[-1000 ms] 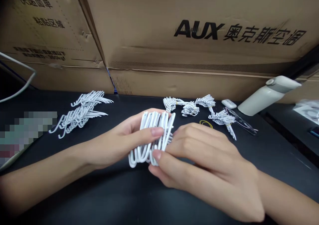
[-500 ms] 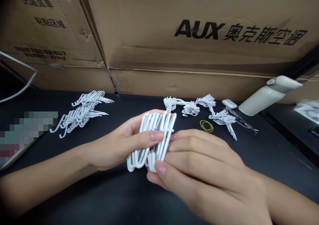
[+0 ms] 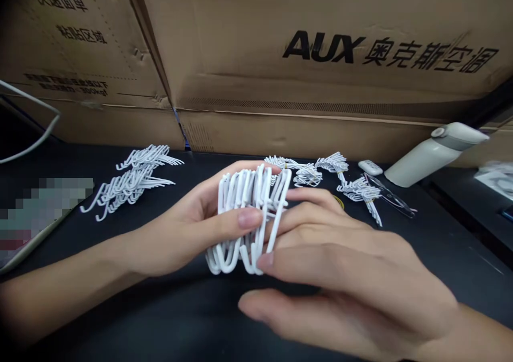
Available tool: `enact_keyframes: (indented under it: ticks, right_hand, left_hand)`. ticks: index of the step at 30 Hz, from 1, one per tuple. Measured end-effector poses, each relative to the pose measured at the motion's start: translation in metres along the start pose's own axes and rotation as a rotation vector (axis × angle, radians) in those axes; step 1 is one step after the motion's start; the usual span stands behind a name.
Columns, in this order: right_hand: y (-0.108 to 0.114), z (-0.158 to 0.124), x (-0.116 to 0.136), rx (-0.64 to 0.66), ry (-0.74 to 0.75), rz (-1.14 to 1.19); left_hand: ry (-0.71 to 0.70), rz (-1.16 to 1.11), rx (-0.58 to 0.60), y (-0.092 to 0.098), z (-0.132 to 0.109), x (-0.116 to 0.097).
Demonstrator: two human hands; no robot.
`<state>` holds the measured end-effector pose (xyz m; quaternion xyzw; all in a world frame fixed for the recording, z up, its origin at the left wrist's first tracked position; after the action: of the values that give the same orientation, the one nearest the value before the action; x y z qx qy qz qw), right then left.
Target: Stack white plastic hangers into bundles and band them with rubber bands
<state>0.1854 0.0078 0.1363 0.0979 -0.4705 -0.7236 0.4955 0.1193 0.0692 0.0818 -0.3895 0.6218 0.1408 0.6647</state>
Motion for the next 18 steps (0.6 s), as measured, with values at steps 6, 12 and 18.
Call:
enact_keyframes:
  ticks: [6,12,18]
  right_hand:
    - [0.009,0.003,0.002,-0.147,0.025,0.094]
    - [0.006,0.001,0.006,-0.096,0.081,0.062]
    - [0.007,-0.001,-0.002,-0.069,-0.004,0.093]
  left_hand:
    - [-0.041,0.021,0.019,0.0,0.003,0.002]
    - [-0.018,-0.018,0.021,-0.003,0.004,0.004]
    - [0.114,-0.19,0.129,-0.009,0.003,0.013]
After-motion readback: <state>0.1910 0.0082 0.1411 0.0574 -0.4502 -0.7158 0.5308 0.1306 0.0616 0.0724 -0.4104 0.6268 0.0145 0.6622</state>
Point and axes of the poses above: each hand's wrist, its own z-axis towards the middle knuckle, its own y-axis out of the back of the hand, x = y × z, the point moved 10 cm from there along z, towards the middle knuckle, and after that the axes turned 5 degrees about y, right-handed, at the moved point
